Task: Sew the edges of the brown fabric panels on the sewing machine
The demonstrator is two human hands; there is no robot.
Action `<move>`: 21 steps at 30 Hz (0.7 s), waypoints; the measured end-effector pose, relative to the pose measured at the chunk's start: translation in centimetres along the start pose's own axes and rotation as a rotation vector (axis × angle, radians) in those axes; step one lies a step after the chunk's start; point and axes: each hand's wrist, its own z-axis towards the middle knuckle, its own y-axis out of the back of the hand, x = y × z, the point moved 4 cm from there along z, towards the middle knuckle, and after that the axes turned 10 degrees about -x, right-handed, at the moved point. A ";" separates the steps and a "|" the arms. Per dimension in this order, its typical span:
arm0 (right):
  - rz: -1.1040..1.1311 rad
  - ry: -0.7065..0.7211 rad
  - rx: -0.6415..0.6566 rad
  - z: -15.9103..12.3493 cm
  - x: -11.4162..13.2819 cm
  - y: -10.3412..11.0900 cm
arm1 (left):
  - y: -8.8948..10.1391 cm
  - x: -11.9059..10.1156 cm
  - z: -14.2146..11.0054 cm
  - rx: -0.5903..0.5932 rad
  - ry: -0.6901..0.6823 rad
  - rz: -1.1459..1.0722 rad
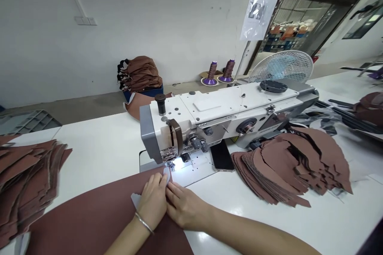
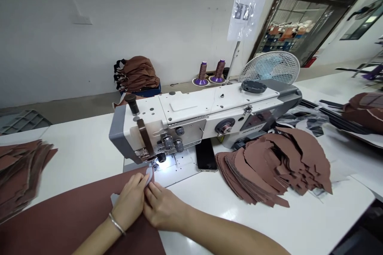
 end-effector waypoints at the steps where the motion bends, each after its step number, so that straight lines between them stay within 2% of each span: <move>1: 0.005 -0.011 0.000 0.0 0.0 0.0 | -0.1 0.0 0.1 0.011 0.002 0.003; 5: 0.008 -0.040 0.012 0.1 -0.5 0.0 | -0.4 -0.1 1.0 0.048 0.025 0.039; 11: 0.004 -0.045 0.009 -0.2 -1.6 0.2 | -0.3 -0.7 2.1 0.037 0.036 0.027; 21: -0.022 -0.059 0.013 -0.1 -1.5 0.1 | -0.6 -0.8 2.5 0.067 0.013 0.038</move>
